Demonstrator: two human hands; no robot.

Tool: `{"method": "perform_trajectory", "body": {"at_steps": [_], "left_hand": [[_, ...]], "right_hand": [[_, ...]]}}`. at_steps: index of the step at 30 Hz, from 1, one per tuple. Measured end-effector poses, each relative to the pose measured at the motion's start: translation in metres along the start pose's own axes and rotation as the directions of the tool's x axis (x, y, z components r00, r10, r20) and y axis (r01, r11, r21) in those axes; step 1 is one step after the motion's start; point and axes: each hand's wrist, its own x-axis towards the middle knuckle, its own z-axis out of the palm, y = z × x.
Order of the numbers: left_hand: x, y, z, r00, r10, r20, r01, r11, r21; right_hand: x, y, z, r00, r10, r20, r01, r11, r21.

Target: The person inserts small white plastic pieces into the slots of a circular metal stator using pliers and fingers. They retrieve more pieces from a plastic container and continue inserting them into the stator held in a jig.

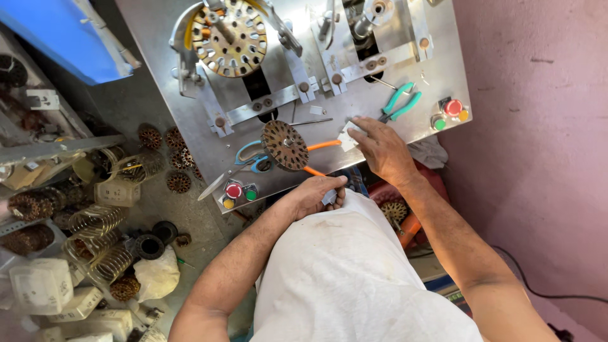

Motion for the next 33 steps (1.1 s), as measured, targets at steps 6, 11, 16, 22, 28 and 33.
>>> {"method": "perform_trajectory", "body": {"at_steps": [6, 11, 16, 22, 28, 33], "left_hand": [[0.009, 0.004, 0.006, 0.997, -0.076, -0.008, 0.076, 0.979, 0.191], [0.013, 0.002, 0.005, 0.987, -0.161, 0.001, 0.147, 0.908, 0.391], [0.008, -0.005, -0.005, 0.977, -0.214, 0.011, 0.184, 0.864, 0.468], [0.001, -0.017, -0.019, 0.972, -0.235, 0.026, 0.179, 0.804, 0.567], [-0.010, -0.016, -0.016, 0.967, -0.253, 0.027, 0.177, 0.744, 0.644], [-0.021, -0.005, -0.003, 0.981, -0.163, 0.103, 0.060, 0.764, 0.643]], "right_hand": [[-0.046, 0.018, -0.028, 0.921, 0.353, -0.163, -0.305, 0.916, 0.261], [-0.129, 0.031, -0.008, 0.576, 0.812, 0.098, -0.798, 0.531, 0.287], [-0.210, 0.028, 0.067, 0.138, 0.925, 0.353, -0.915, 0.256, -0.311], [-0.274, 0.025, 0.147, -0.147, 0.948, 0.283, -0.959, -0.066, -0.274], [-0.290, 0.030, 0.168, -0.244, 0.898, 0.365, -0.942, -0.310, 0.132], [-0.296, -0.011, 0.142, -0.001, 0.859, 0.513, -0.375, -0.475, 0.796]]}}
